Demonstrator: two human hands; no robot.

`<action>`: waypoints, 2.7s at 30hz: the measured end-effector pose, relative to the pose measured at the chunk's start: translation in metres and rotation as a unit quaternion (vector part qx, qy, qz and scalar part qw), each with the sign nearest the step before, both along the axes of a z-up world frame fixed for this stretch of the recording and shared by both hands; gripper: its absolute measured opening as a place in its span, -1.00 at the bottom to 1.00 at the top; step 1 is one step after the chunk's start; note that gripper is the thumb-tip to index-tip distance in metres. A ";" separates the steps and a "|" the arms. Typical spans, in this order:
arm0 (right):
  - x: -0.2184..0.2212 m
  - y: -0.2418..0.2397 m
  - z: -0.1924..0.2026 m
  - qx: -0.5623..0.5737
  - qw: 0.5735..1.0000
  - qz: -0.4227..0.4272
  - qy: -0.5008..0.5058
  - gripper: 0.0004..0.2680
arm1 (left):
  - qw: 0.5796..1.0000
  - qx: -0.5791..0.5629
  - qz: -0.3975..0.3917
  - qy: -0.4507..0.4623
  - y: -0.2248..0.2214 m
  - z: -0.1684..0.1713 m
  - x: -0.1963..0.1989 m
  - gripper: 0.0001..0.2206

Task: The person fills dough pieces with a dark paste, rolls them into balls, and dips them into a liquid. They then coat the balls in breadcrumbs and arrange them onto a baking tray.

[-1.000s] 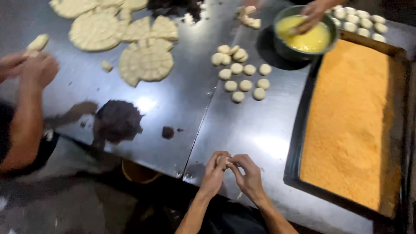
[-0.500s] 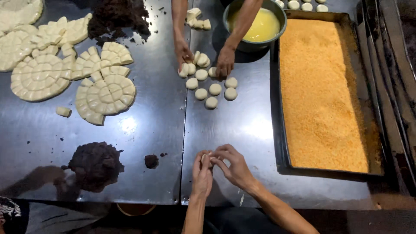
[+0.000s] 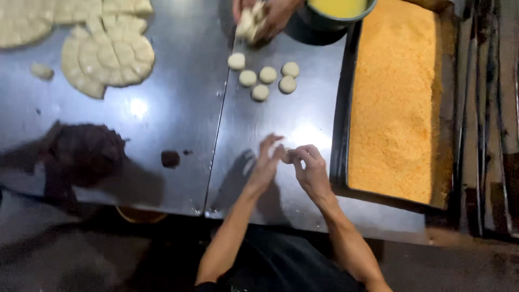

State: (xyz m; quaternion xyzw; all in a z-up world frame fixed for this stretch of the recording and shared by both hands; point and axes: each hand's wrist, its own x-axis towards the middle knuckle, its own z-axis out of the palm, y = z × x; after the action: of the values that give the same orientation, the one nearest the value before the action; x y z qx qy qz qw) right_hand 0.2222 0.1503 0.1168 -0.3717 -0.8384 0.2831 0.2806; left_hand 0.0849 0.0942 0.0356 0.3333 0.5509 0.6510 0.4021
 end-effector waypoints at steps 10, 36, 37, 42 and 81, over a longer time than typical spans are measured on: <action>-0.027 0.060 -0.092 0.173 0.974 -0.045 -0.138 -0.76 | 0.957 -0.109 0.268 0.000 -0.169 0.000 -0.043 -0.68; 0.003 0.303 -0.038 -0.031 0.974 -0.226 -0.003 -0.82 | 0.901 -0.143 0.143 0.383 0.162 -0.133 -0.174 -0.44; 0.005 0.333 -0.037 -0.050 0.968 -0.242 0.047 -0.81 | 0.902 -0.163 0.155 0.369 0.164 -0.127 -0.167 -0.46; -0.006 0.473 -0.043 -0.157 0.921 -0.253 0.251 -0.77 | 0.941 -0.215 0.108 0.238 0.173 -0.082 -0.145 -0.58; -0.085 0.129 -0.103 -0.094 0.967 -0.221 0.081 -0.90 | 0.959 0.068 0.054 0.272 0.482 0.045 -0.144 -0.50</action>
State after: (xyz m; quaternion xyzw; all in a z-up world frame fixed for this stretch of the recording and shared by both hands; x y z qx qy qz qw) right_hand 0.1374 0.2790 0.0136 -0.5480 -0.6795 0.3211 0.3673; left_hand -0.0592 0.5760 0.0810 0.4939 0.6111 0.5923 0.1784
